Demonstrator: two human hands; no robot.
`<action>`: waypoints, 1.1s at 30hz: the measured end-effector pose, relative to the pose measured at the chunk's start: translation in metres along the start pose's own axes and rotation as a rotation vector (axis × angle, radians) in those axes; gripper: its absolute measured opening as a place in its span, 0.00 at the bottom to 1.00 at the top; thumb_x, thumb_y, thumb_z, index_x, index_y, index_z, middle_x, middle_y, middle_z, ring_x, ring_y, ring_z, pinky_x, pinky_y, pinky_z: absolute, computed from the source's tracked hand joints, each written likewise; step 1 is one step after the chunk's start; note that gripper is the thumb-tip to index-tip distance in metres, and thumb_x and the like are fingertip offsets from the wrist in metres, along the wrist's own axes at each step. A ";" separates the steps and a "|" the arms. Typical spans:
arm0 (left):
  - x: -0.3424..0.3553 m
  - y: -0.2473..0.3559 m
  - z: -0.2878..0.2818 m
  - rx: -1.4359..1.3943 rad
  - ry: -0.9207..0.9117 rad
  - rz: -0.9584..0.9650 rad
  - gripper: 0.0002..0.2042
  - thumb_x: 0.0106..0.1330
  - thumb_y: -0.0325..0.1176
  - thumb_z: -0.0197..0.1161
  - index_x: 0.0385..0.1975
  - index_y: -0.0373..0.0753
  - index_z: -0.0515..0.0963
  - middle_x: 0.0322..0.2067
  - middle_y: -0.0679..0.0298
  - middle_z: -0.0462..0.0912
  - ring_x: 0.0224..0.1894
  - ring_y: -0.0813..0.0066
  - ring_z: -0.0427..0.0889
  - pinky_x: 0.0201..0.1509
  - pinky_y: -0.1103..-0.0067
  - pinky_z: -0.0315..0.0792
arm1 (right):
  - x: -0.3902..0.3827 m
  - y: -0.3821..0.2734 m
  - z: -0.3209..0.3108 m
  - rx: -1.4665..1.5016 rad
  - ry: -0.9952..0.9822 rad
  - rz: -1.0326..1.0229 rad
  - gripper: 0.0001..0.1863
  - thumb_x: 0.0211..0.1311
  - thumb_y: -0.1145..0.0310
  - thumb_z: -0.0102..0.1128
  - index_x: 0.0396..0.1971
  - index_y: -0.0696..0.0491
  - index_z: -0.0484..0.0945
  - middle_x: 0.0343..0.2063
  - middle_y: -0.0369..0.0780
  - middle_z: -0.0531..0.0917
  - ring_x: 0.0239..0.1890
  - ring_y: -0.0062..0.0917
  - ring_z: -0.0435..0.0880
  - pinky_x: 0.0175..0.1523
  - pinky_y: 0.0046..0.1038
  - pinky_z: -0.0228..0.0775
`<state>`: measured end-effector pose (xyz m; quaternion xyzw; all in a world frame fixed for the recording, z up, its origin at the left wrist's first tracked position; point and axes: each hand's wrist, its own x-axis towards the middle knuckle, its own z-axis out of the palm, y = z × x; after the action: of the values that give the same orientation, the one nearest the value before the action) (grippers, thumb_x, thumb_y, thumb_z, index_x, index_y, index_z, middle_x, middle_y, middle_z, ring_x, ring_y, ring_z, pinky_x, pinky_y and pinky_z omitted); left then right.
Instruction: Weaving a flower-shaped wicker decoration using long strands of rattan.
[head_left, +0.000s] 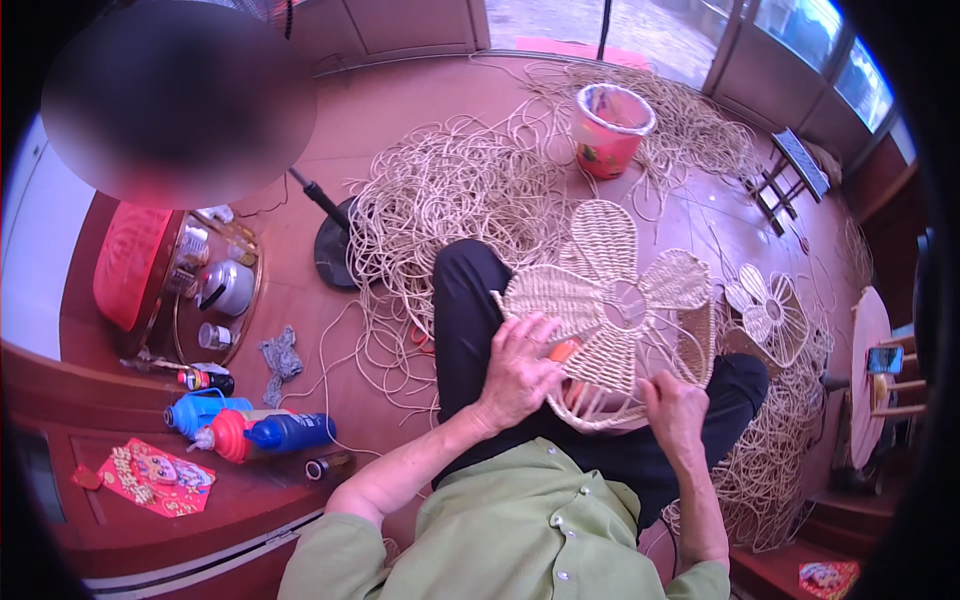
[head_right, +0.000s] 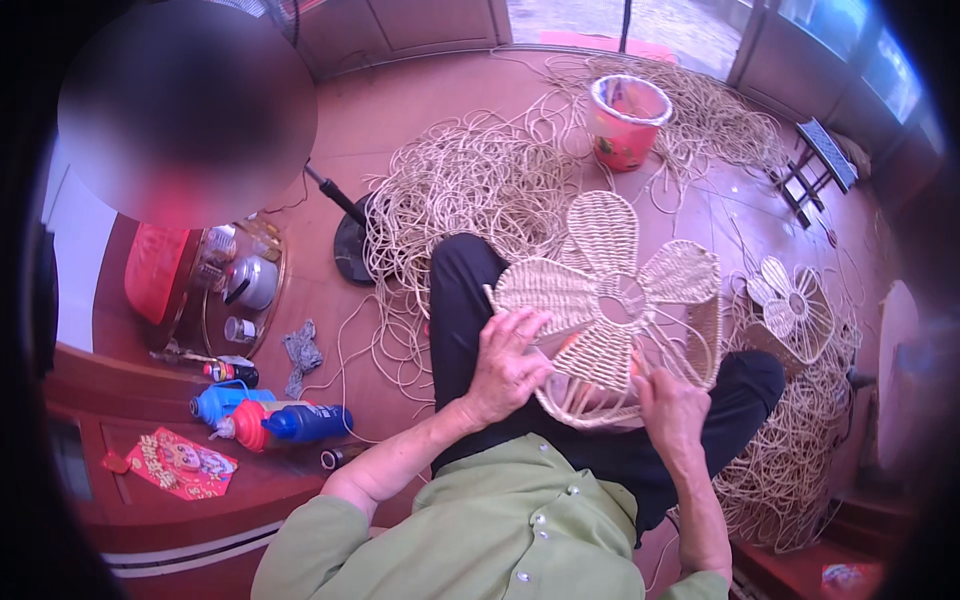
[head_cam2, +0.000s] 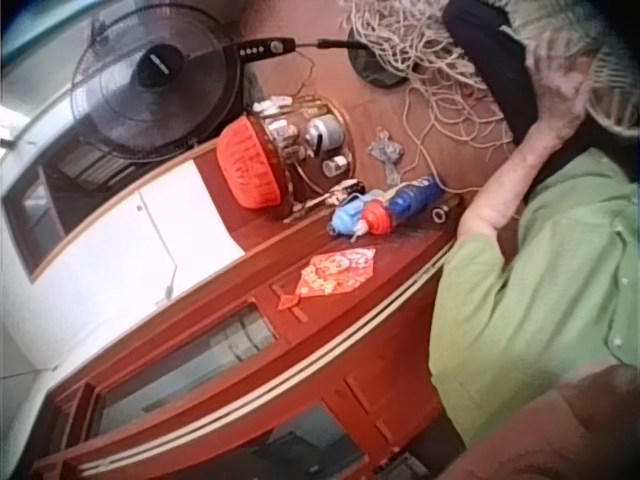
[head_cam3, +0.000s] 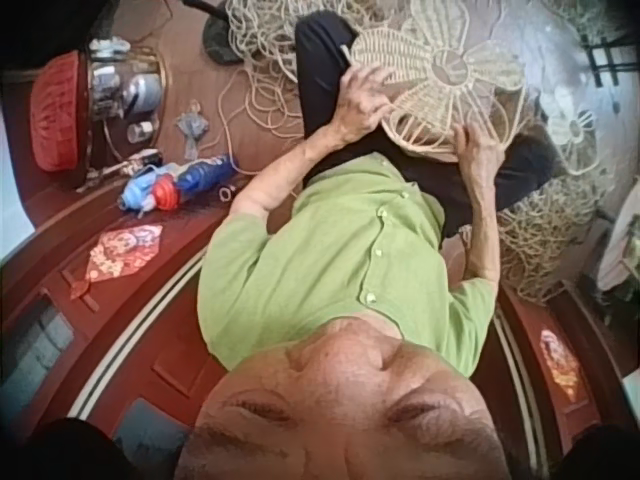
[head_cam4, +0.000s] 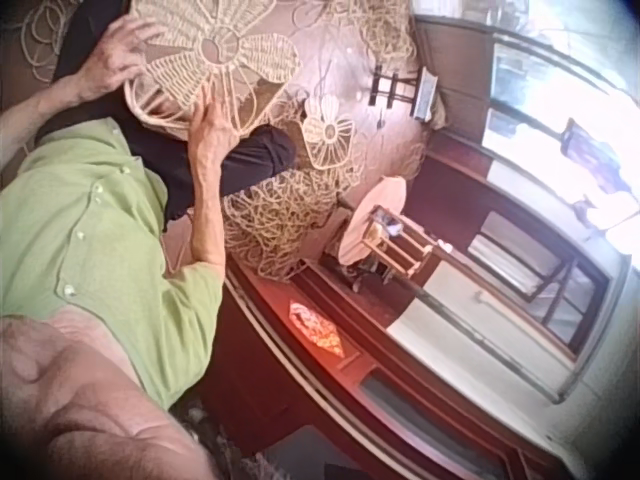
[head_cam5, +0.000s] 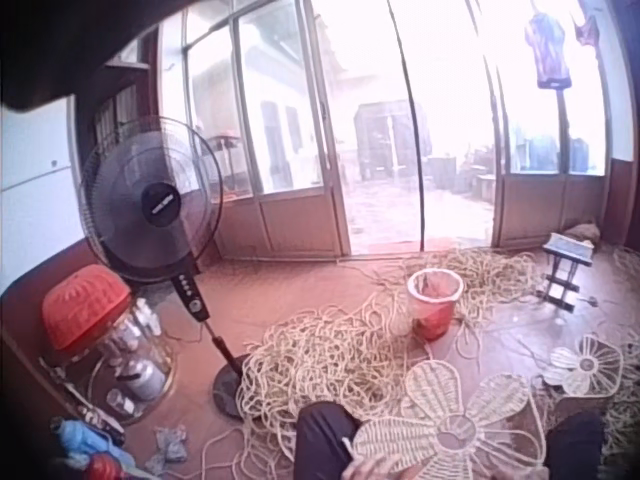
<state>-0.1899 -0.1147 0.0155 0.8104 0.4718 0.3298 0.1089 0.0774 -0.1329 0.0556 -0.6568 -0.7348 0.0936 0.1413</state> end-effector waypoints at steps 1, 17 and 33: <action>0.002 0.005 0.002 0.013 0.008 0.009 0.11 0.60 0.39 0.65 0.33 0.39 0.86 0.64 0.58 0.70 0.70 0.57 0.60 0.73 0.59 0.46 | 0.001 0.003 -0.006 0.009 0.023 0.007 0.13 0.61 0.61 0.63 0.24 0.55 0.78 0.19 0.45 0.81 0.24 0.41 0.83 0.33 0.41 0.70; 0.027 -0.309 -0.004 0.429 -0.260 -0.706 0.13 0.57 0.31 0.64 0.43 0.42 0.84 0.67 0.50 0.62 0.67 0.51 0.64 0.69 0.61 0.62 | -0.021 0.017 -0.022 0.021 -0.048 0.086 0.10 0.57 0.66 0.67 0.28 0.53 0.75 0.23 0.39 0.79 0.26 0.36 0.81 0.33 0.37 0.67; 0.124 -0.354 0.113 -0.962 0.058 -1.219 0.27 0.58 0.29 0.68 0.58 0.41 0.66 0.33 0.61 0.79 0.34 0.72 0.80 0.37 0.72 0.76 | -0.020 0.005 -0.030 -0.010 -0.029 0.158 0.09 0.54 0.69 0.69 0.28 0.54 0.76 0.23 0.41 0.80 0.24 0.36 0.80 0.32 0.36 0.68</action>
<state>-0.3213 0.1921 -0.1888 0.2625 0.6420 0.4012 0.5983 0.0940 -0.1540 0.0805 -0.7122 -0.6829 0.1100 0.1195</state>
